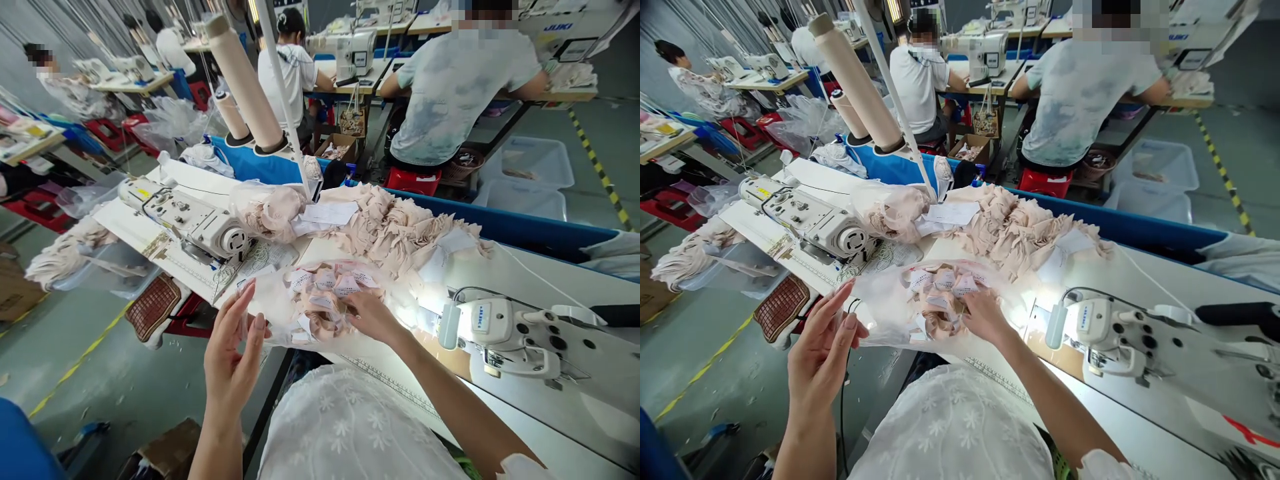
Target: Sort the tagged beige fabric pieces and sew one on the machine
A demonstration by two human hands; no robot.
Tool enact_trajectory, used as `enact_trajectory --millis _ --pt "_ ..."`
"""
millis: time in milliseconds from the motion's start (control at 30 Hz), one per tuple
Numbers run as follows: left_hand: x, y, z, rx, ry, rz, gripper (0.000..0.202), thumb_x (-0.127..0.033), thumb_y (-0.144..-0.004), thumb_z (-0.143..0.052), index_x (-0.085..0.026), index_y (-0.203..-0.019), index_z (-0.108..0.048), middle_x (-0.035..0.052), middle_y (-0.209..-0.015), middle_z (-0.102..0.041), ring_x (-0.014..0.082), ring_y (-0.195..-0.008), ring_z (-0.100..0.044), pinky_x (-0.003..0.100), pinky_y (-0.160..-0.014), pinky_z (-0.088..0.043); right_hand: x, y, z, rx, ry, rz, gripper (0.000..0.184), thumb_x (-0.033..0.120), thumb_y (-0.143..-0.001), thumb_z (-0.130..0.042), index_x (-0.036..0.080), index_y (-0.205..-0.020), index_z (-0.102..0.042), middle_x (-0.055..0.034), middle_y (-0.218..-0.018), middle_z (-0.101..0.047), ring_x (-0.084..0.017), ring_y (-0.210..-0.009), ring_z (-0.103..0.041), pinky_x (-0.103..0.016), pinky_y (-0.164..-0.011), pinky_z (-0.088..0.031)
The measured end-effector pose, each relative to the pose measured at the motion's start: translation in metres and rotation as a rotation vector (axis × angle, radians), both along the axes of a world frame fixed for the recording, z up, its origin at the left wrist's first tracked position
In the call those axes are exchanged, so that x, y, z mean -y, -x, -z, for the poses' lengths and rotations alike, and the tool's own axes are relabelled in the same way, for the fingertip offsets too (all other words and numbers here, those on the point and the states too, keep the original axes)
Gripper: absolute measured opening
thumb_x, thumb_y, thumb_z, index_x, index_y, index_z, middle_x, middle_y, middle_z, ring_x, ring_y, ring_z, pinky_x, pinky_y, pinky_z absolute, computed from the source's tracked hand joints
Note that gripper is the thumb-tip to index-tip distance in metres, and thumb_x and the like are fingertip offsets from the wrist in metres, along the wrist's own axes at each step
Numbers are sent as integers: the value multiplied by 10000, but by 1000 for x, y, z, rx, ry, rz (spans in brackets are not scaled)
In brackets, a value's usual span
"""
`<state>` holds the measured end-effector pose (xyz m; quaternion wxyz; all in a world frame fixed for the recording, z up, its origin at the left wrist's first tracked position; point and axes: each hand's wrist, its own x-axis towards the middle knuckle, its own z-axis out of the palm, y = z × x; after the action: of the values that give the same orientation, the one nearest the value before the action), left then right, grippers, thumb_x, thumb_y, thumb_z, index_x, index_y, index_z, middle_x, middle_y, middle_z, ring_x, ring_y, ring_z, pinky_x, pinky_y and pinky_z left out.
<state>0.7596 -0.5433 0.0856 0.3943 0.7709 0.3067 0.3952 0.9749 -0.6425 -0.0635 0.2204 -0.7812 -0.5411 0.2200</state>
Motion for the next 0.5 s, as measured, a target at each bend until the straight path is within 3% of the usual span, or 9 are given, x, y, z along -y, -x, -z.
enact_trajectory --millis 133,333,500 --pt "3 1 1 14 17 -14 395 -364 -945 -613 -298 -1335 -598 90 -1336 -535 91 -656 -519 239 -604 -547 -15 9 11 75 62 10 299 169 -806 -751 97 -1067 -623 -145 -1063 -651 -326 -1024 -590 -365 -821 -471" --pt "-6 -3 6 83 27 -27 361 -351 -936 -629 -294 -1293 -630 100 -1431 -501 59 -590 -512 215 -529 -529 -26 14 22 123 43 50 208 66 -806 -674 115 -998 -613 -124 -999 -660 -312 -1005 -607 -363 -858 -460" --pt "-28 -32 -13 209 -80 108 342 -334 -925 -639 -314 -1267 -648 96 -1395 -548 52 -564 -520 210 -488 -499 -27 8 30 117 -21 214 180 77 -852 -609 117 -1025 -584 -145 -1049 -631 -282 -938 -628 -332 -801 -494"
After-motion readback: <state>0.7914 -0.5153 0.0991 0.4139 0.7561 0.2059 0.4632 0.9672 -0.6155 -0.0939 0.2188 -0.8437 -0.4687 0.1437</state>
